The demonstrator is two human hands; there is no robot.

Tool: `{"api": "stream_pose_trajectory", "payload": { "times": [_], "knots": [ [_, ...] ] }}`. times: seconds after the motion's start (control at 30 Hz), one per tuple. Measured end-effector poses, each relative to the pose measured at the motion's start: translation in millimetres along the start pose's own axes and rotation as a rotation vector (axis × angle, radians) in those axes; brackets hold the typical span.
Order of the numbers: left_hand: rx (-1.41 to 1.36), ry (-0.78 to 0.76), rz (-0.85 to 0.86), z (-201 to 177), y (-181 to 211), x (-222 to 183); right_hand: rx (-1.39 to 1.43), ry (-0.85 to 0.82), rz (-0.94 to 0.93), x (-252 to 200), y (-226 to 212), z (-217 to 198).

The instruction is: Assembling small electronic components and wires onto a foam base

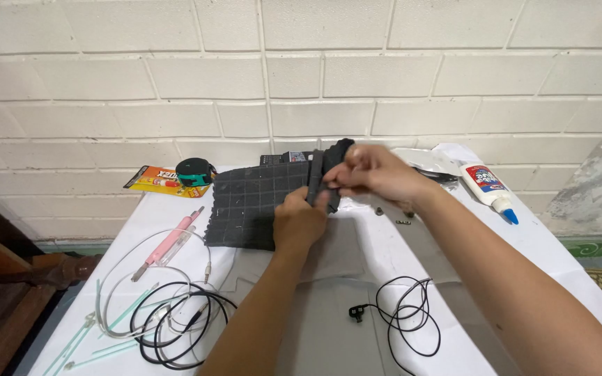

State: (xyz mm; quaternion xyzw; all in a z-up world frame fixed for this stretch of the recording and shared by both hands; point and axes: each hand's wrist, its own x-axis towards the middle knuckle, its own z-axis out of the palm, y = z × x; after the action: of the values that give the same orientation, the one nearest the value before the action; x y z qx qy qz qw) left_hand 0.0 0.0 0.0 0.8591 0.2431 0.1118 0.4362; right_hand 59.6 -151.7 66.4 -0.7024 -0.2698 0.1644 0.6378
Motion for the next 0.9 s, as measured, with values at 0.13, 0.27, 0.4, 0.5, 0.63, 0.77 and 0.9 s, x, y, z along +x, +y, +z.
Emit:
{"api": "stream_pose_trajectory", "payload": {
  "times": [0.13,0.27,0.4,0.5,0.63,0.77,0.9],
  "knots": [
    [-0.110,0.027,0.002,11.0,-12.9,18.7,-0.335,0.338,-0.068,37.8,47.9,-70.5],
    [-0.143,0.016,0.029,16.5,-16.5,29.8,-0.944,0.362,0.269,18.6,45.8,-38.6],
    [-0.150,0.001,0.016,0.4,-11.5,16.8,-0.500,0.340,0.157,11.3,26.8,-21.9],
    [-0.085,-0.002,-0.017,2.5,-2.0,9.8,-0.155,0.215,0.063,51.8,59.0,-38.8],
    [-0.068,-0.044,0.056,-8.2,10.4,-5.3,0.089,0.142,0.124,65.2,69.0,-38.2],
    [-0.091,0.058,0.116,-0.8,4.1,-5.4,0.043,0.047,0.164,43.5,32.2,-12.2],
    [-0.064,-0.007,-0.054,18.1,-13.4,30.1,0.072,-0.052,0.221,18.3,-13.4,5.4]
  ]
}}
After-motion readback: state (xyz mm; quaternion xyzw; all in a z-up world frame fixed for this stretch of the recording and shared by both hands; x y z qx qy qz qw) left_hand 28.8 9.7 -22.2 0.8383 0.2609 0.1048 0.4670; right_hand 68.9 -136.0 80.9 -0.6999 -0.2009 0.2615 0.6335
